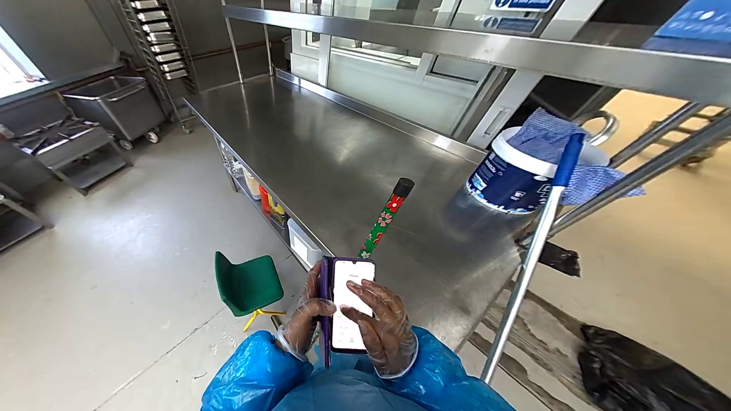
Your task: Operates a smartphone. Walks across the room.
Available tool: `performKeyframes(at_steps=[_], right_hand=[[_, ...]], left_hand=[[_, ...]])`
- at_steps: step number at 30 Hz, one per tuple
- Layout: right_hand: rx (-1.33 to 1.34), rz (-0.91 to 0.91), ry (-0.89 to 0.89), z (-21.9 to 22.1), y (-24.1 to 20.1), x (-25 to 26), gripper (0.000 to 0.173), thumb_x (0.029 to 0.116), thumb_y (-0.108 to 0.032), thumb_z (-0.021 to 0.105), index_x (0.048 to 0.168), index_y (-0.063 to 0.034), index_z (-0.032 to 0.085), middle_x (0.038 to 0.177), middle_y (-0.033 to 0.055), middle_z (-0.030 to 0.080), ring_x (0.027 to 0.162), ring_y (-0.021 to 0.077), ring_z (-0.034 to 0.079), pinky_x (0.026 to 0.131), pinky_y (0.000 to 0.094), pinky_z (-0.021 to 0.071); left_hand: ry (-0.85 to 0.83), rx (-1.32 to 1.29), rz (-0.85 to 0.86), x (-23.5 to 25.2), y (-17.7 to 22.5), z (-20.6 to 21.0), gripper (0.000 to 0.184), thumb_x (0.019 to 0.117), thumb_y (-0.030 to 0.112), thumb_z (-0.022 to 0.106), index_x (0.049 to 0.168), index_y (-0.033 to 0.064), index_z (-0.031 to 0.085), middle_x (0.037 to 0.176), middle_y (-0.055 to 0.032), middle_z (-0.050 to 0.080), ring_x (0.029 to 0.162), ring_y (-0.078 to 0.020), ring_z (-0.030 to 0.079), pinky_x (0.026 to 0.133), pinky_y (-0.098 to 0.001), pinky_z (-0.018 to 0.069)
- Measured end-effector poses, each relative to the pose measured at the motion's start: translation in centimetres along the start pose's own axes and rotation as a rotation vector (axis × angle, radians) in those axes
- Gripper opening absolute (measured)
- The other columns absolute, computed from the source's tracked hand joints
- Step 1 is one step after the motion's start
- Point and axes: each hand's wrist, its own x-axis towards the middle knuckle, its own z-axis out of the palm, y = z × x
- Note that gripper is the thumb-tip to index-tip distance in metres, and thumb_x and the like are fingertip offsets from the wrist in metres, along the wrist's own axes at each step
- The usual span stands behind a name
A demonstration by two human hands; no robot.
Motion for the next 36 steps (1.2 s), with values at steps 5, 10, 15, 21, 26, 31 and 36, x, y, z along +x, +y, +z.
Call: performKeyframes(at_steps=[5,10,15,21,26,31,36], right_hand=[[0.028,-0.023,0.004,-1.0,-0.4,0.6,0.054,0.1118,-0.045,0.021,0.12,-0.0292,0.072,0.143,0.0019,0.063,0.143,0.0231,0.048,0.119,0.0422,0.0361],[0.045,-0.031,0.025,-1.4,0.1,0.4,0.052,0.1119,-0.045,0.022,0.118,-0.0296,0.071,0.143,0.0021,0.063,0.143,0.0236,0.048,0.119,0.044,0.0373],[0.009,-0.021,0.021,-1.1,0.0,0.3,0.052,0.112,-0.045,0.022,0.119,-0.0288,0.071,0.143,0.0025,0.063,0.143,0.0239,0.048,0.119,0.0433,0.0363],[0.006,0.003,0.012,-0.5,-0.2,0.0,0.053,0.112,-0.045,0.024,0.118,-0.0278,0.074,0.142,0.003,0.064,0.143,0.0235,0.048,0.119,0.0427,0.0362],[0.015,0.027,0.007,-0.2,-0.1,0.0,0.05,0.1113,-0.045,0.028,0.118,-0.028,0.075,0.142,0.0039,0.064,0.142,0.0238,0.049,0.119,0.0432,0.0371],[-0.012,0.002,0.032,-0.7,-0.5,0.0,0.053,0.1117,-0.046,0.023,0.12,-0.0299,0.073,0.143,0.0023,0.063,0.143,0.0237,0.047,0.12,0.0446,0.0346],[-0.118,-0.004,0.103,-1.6,-0.7,0.3,0.054,0.1115,-0.047,0.019,0.123,-0.0346,0.07,0.149,-0.0048,0.058,0.15,0.0187,0.038,0.127,0.051,0.0152]], left_hand=[[0.002,-0.015,0.007,0.1,0.0,-0.1,0.096,0.0701,0.02,0.071,0.156,0.0166,0.028,0.125,-0.0014,0.065,0.105,-0.007,0.067,0.089,-0.027,0.056],[0.016,0.014,-0.005,-0.1,0.2,-0.2,0.099,0.0706,0.021,0.072,0.157,0.0169,0.024,0.125,-0.0015,0.064,0.104,-0.0069,0.067,0.088,-0.0269,0.0562],[0.006,0.002,-0.006,-0.1,0.1,-0.1,0.099,0.0701,0.021,0.071,0.157,0.0187,0.024,0.125,-0.0011,0.065,0.103,-0.0067,0.067,0.087,-0.0268,0.0564],[-0.01,-0.01,0.004,-0.1,0.0,0.1,0.097,0.0711,0.02,0.071,0.157,0.0173,0.025,0.126,-0.0005,0.063,0.106,-0.0056,0.066,0.089,-0.0263,0.0552],[-0.032,-0.012,0.019,0.0,-0.1,0.2,0.092,0.071,0.019,0.071,0.153,0.0184,0.03,0.119,0.0006,0.066,0.101,-0.0053,0.068,0.086,-0.0258,0.0565],[-0.028,-0.014,0.012,-0.2,-0.1,0.2,0.093,0.0714,0.02,0.071,0.154,0.0198,0.029,0.12,0.001,0.066,0.101,-0.0054,0.068,0.086,-0.0261,0.0567],[-0.013,-0.025,-0.004,-0.3,0.0,0.2,0.096,0.0698,0.02,0.072,0.155,0.0206,0.027,0.118,0.0002,0.067,0.097,-0.0059,0.069,0.083,-0.0254,0.0574]])
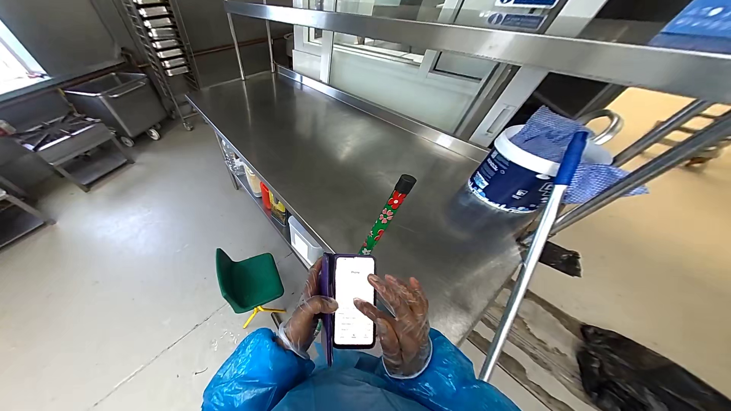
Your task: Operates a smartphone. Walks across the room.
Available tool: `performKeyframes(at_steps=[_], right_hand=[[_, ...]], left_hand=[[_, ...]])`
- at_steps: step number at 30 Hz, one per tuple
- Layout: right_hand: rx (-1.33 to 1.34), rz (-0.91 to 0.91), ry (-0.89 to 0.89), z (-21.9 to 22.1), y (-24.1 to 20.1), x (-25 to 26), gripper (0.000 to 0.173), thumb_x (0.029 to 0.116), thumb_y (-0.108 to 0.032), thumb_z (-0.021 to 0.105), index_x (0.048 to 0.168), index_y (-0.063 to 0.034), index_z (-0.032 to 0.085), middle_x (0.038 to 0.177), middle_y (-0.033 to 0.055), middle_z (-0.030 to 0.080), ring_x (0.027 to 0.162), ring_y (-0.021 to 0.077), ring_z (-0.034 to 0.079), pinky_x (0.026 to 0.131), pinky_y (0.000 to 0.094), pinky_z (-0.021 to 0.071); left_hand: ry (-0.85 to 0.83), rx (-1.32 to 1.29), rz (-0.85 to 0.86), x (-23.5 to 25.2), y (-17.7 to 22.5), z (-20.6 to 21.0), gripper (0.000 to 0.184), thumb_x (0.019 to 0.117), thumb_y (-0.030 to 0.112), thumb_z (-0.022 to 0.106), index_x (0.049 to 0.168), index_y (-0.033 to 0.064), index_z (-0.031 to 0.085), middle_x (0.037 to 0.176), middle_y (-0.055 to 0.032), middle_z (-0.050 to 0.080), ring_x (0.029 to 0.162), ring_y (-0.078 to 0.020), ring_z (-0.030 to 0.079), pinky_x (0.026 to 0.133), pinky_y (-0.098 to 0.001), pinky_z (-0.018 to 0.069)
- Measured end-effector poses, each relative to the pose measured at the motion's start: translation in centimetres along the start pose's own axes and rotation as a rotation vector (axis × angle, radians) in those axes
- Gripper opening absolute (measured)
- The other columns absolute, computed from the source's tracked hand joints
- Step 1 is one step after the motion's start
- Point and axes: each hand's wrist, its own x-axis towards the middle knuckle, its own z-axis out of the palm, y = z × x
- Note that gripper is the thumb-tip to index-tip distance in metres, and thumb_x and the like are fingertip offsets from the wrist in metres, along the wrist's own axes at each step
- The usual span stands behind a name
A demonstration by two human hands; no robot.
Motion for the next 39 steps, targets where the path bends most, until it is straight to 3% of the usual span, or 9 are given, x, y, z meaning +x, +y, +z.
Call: performKeyframes(at_steps=[14,22,27,30,35,39], right_hand=[[-0.048,-0.012,-0.051,1.0,-0.2,-0.5,0.055,0.1113,-0.046,0.02,0.116,-0.034,0.073,0.147,-0.0015,0.06,0.15,0.0213,0.038,0.126,0.0517,0.0147],[-0.035,0.027,-0.057,1.4,-0.2,-0.6,0.055,0.1111,-0.047,0.023,0.112,-0.0321,0.076,0.144,0.0012,0.063,0.147,0.0239,0.043,0.125,0.0509,0.0196],[0.024,0.011,-0.024,0.3,-0.2,-0.2,0.056,0.1116,-0.048,0.019,0.119,-0.0348,0.072,0.147,-0.0024,0.06,0.149,0.0206,0.04,0.126,0.0503,0.0197],[-0.008,0.016,-0.003,-0.2,0.0,0.1,0.055,0.1116,-0.048,0.018,0.123,-0.0338,0.07,0.148,0.0,0.059,0.148,0.0226,0.041,0.125,0.0509,0.0218],[-0.137,0.072,0.03,0.0,0.7,0.6,0.039,0.1031,-0.044,0.051,0.127,-0.0207,0.071,0.143,0.0126,0.061,0.138,0.031,0.051,0.117,0.0524,0.0364],[-0.187,0.111,0.067,0.3,0.7,0.6,0.041,0.0968,-0.045,0.061,0.127,-0.0182,0.071,0.142,0.014,0.062,0.138,0.0314,0.053,0.117,0.0519,0.0369]], left_hand=[[0.002,-0.016,0.042,-0.1,-0.4,0.1,0.096,0.0706,0.02,0.072,0.155,0.0179,0.028,0.12,-0.0011,0.066,0.1,-0.0065,0.068,0.085,-0.0259,0.0571],[0.041,0.006,0.015,-0.3,-0.2,0.4,0.099,0.0696,0.018,0.07,0.157,0.0238,0.023,0.121,-0.0004,0.066,0.098,-0.0052,0.068,0.082,-0.0247,0.0571],[0.048,-0.03,-0.002,-0.3,0.0,0.2,0.103,0.0697,0.019,0.07,0.159,0.0248,0.019,0.123,-0.0031,0.065,0.096,-0.0075,0.069,0.08,-0.026,0.0578],[0.064,-0.023,-0.008,-0.3,0.0,0.1,0.104,0.0684,0.018,0.07,0.159,0.0259,0.019,0.123,-0.0029,0.066,0.095,-0.0077,0.07,0.079,-0.0259,0.0582],[0.071,-0.007,-0.001,-0.1,0.1,0.0,0.103,0.0688,0.018,0.07,0.158,0.0256,0.021,0.126,-0.0043,0.065,0.097,-0.0092,0.07,0.08,-0.0276,0.0582],[0.075,-0.005,-0.021,0.0,0.1,0.1,0.105,0.0682,0.017,0.069,0.159,0.026,0.018,0.126,-0.0054,0.065,0.096,-0.0098,0.07,0.078,-0.0275,0.0582]])
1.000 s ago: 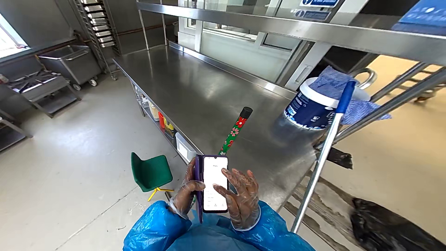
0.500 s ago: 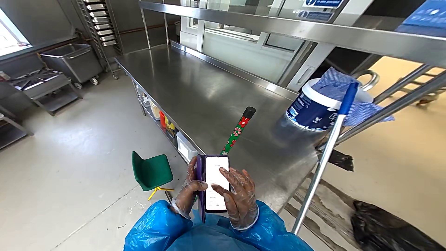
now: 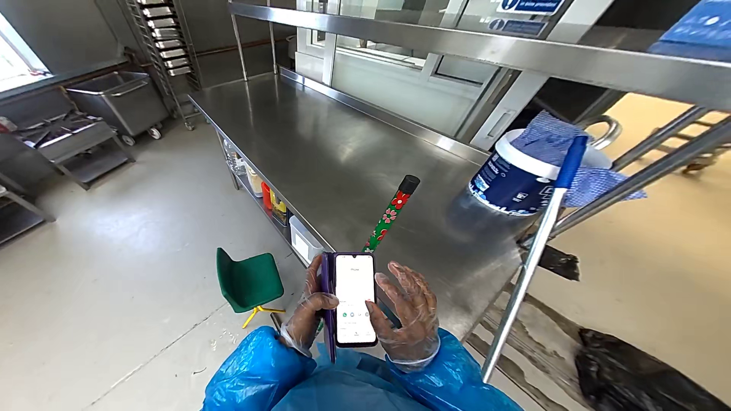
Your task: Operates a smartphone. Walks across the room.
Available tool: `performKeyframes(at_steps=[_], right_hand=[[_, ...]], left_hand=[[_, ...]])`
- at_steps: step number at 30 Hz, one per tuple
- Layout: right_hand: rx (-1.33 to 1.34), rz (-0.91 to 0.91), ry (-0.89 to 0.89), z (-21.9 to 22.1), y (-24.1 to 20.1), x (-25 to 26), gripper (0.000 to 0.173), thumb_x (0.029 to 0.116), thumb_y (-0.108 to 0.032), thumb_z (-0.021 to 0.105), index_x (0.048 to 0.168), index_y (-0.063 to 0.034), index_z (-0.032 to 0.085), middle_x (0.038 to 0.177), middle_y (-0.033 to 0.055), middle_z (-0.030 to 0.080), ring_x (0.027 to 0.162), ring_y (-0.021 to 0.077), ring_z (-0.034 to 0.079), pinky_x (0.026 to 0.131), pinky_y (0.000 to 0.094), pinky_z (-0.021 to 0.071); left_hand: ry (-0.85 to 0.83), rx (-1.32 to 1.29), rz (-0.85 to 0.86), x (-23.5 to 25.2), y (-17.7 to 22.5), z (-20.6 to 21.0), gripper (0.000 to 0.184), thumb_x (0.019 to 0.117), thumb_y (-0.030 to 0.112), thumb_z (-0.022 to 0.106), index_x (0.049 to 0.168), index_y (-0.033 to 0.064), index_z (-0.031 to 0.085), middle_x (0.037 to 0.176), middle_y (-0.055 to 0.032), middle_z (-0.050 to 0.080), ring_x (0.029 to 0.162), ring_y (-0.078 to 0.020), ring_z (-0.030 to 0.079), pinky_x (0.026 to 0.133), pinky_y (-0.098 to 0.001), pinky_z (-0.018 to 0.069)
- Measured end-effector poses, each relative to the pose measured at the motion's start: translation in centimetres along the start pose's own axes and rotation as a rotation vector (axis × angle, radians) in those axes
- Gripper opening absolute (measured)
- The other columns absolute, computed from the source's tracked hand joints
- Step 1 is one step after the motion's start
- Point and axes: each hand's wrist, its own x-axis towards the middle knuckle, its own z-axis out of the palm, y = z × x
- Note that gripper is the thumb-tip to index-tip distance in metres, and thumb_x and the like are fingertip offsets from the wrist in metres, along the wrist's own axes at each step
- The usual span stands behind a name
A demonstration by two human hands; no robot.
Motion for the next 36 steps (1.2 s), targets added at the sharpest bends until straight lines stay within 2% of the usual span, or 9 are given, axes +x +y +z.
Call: performKeyframes(at_steps=[5,15,19,28,32,36], right_hand=[[-0.006,-0.002,-0.028,0.5,-0.2,-0.4,0.049,0.0955,-0.051,0.061,0.131,-0.0183,0.068,0.142,0.0131,0.062,0.137,0.0298,0.053,0.118,0.0509,0.0362],[0.039,0.015,-0.074,1.5,-0.5,-0.8,0.067,0.0858,-0.063,0.07,0.136,-0.0194,0.063,0.144,0.0123,0.06,0.138,0.0285,0.053,0.117,0.0531,0.0371],[0.043,0.02,-0.086,1.7,-0.4,-0.8,0.074,0.0848,-0.07,0.067,0.138,-0.0193,0.061,0.145,0.0131,0.06,0.138,0.0291,0.053,0.117,0.0533,0.0379],[0.06,0.048,-0.087,1.9,-0.1,-0.8,0.076,0.084,-0.073,0.067,0.138,-0.0192,0.062,0.145,0.0128,0.059,0.138,0.029,0.053,0.116,0.0535,0.0384],[0.13,0.082,-0.077,0.3,-0.5,0.1,0.072,0.0888,-0.073,0.061,0.138,-0.0195,0.062,0.145,0.0118,0.059,0.14,0.0277,0.052,0.117,0.0537,0.0387],[0.153,0.118,-0.044,0.1,0.3,0.1,0.06,0.0986,-0.06,0.055,0.138,-0.0157,0.062,0.148,0.0146,0.056,0.142,0.0298,0.049,0.118,0.0515,0.0382]], left_hand=[[0.003,-0.019,0.003,0.1,0.0,0.0,0.104,0.0679,0.018,0.07,0.159,0.0268,0.021,0.125,-0.0055,0.065,0.096,-0.01,0.07,0.078,-0.0278,0.0583],[0.009,-0.026,0.016,0.3,0.0,0.0,0.104,0.0676,0.016,0.07,0.159,0.0256,0.021,0.125,-0.0043,0.065,0.098,-0.0089,0.069,0.081,-0.0271,0.0577],[0.016,-0.015,0.014,0.3,0.1,0.0,0.102,0.068,0.015,0.069,0.158,0.0257,0.022,0.124,-0.0028,0.065,0.098,-0.0072,0.068,0.081,-0.0256,0.057],[0.008,0.02,0.013,0.6,0.0,0.0,0.102,0.0671,0.017,0.071,0.157,0.0263,0.024,0.124,-0.0021,0.066,0.098,-0.0073,0.069,0.081,-0.0266,0.0574],[0.007,0.0,0.0,0.7,0.1,-0.1,0.103,0.0679,0.018,0.071,0.158,0.0266,0.022,0.122,-0.0038,0.066,0.096,-0.0093,0.07,0.08,-0.0278,0.0583],[0.02,-0.001,-0.003,0.6,0.2,-0.1,0.103,0.0679,0.017,0.07,0.158,0.0272,0.022,0.124,-0.0024,0.066,0.095,-0.0073,0.069,0.077,-0.0255,0.0578]])
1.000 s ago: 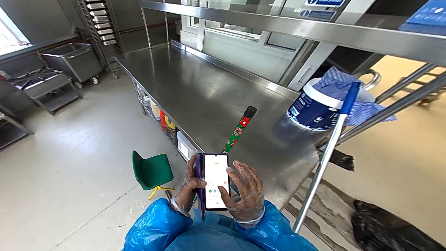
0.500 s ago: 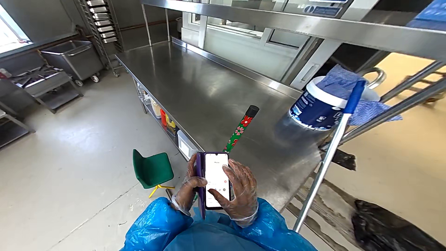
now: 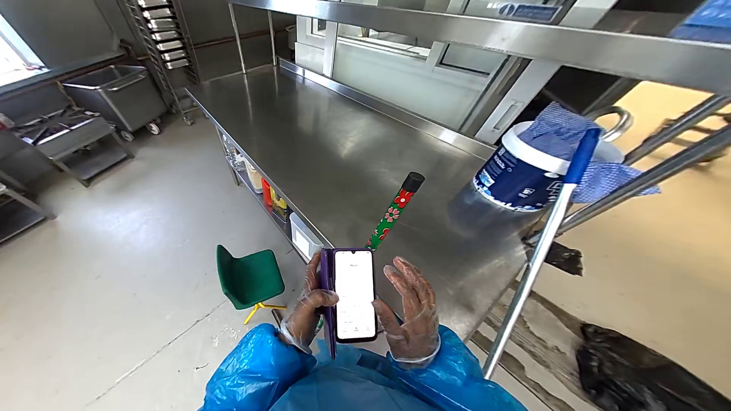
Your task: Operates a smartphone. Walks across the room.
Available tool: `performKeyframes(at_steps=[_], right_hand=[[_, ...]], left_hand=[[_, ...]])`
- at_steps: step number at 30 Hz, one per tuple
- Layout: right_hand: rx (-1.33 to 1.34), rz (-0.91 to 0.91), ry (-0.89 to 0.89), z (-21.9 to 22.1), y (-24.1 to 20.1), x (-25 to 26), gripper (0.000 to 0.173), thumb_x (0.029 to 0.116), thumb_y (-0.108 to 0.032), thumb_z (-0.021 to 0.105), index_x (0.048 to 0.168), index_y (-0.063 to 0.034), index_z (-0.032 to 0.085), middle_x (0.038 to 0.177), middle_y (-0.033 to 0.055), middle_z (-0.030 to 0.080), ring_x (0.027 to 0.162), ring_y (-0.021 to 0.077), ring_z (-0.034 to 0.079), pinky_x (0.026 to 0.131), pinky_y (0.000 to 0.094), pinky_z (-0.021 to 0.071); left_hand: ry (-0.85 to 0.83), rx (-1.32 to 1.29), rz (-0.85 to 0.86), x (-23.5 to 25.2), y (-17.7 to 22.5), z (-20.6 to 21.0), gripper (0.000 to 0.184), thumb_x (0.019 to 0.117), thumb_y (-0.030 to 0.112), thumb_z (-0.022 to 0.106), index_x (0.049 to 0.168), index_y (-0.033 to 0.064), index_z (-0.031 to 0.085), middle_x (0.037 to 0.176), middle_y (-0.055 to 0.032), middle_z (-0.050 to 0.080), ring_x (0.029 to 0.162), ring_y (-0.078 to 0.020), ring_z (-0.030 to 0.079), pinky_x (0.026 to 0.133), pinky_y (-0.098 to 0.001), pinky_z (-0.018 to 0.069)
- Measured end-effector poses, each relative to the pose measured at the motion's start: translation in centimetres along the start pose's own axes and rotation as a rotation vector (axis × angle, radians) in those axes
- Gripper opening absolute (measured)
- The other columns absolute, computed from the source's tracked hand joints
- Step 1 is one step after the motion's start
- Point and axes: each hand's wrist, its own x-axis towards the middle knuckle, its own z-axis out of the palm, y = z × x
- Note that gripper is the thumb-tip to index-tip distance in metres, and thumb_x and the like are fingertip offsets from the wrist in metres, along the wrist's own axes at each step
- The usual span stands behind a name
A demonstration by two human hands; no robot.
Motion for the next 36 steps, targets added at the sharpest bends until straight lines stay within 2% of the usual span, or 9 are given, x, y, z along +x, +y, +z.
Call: performKeyframes(at_steps=[3,7,10,18,26,29,32,36], right_hand=[[0.007,0.002,0.003,0.0,0.3,-0.1,0.057,0.0996,-0.059,0.054,0.137,-0.0166,0.063,0.149,0.0135,0.056,0.142,0.0293,0.048,0.118,0.0513,0.0374],[-0.015,-0.012,0.004,-0.2,0.7,-0.1,0.057,0.106,-0.055,0.041,0.139,-0.0134,0.062,0.149,0.0147,0.056,0.143,0.0297,0.048,0.119,0.0496,0.0368],[-0.017,-0.018,0.01,-0.4,1.1,-0.1,0.057,0.1077,-0.054,0.036,0.139,-0.0134,0.062,0.148,0.0145,0.057,0.143,0.0299,0.048,0.119,0.0491,0.037],[-0.024,0.0,0.016,-1.0,1.7,-0.6,0.057,0.1087,-0.053,0.034,0.133,-0.0108,0.065,0.145,0.0165,0.059,0.14,0.0296,0.052,0.117,0.0479,0.0402],[-0.033,0.04,0.032,-3.1,4.0,-1.5,0.054,0.1093,-0.05,0.035,0.132,-0.0109,0.065,0.144,0.0166,0.06,0.14,0.0299,0.052,0.117,0.0469,0.0413],[-0.082,0.07,0.091,-5.3,5.7,-1.4,0.054,0.1099,-0.046,0.036,0.13,-0.0056,0.066,0.142,0.02,0.061,0.137,0.0306,0.054,0.116,0.0464,0.0426],[-0.172,0.12,0.149,-8.6,8.2,-1.5,0.057,0.1102,-0.044,0.036,0.125,0.0031,0.065,0.139,0.027,0.059,0.134,0.0338,0.056,0.114,0.0467,0.044],[-0.319,0.301,0.223,-13.5,11.8,-2.6,0.062,0.1085,-0.042,0.039,0.127,0.0123,0.062,0.139,0.0354,0.056,0.132,0.0454,0.055,0.112,0.052,0.0442]], left_hand=[[-0.007,-0.015,0.008,0.2,-0.1,-0.2,0.103,0.0675,0.017,0.071,0.158,0.027,0.022,0.123,-0.0027,0.066,0.095,-0.0077,0.069,0.077,-0.0255,0.0579],[-0.021,-0.012,0.014,0.4,-0.1,-0.2,0.102,0.0678,0.017,0.07,0.158,0.0279,0.023,0.124,-0.0017,0.066,0.095,-0.007,0.069,0.078,-0.0253,0.0579],[-0.023,-0.013,0.02,0.4,-0.3,-0.2,0.102,0.068,0.017,0.071,0.158,0.027,0.023,0.123,-0.0019,0.066,0.096,-0.0071,0.069,0.079,-0.0257,0.0582],[-0.02,0.032,-0.012,0.8,-0.5,0.6,0.104,0.0673,0.021,0.071,0.159,0.025,0.021,0.125,-0.0026,0.065,0.095,-0.0071,0.069,0.077,-0.0256,0.0583],[-0.111,0.016,-0.025,1.7,-1.9,1.9,0.106,0.0689,0.021,0.074,0.159,0.0159,0.018,0.128,-0.0037,0.063,0.104,-0.008,0.067,0.087,-0.0271,0.0569],[-0.147,0.051,-0.039,2.3,-2.5,3.1,0.108,0.0687,0.022,0.075,0.159,0.0117,0.015,0.132,-0.0052,0.06,0.11,-0.0086,0.065,0.091,-0.0281,0.0555],[-0.17,0.062,-0.077,3.1,-3.3,4.4,0.108,0.0692,0.02,0.073,0.159,0.011,0.014,0.132,-0.005,0.06,0.11,-0.0081,0.065,0.092,-0.028,0.0552],[-0.192,0.087,-0.122,4.7,-4.3,6.0,0.112,0.0672,0.021,0.074,0.16,0.0098,0.012,0.139,-0.0084,0.055,0.116,-0.0096,0.062,0.095,-0.0291,0.0535]])
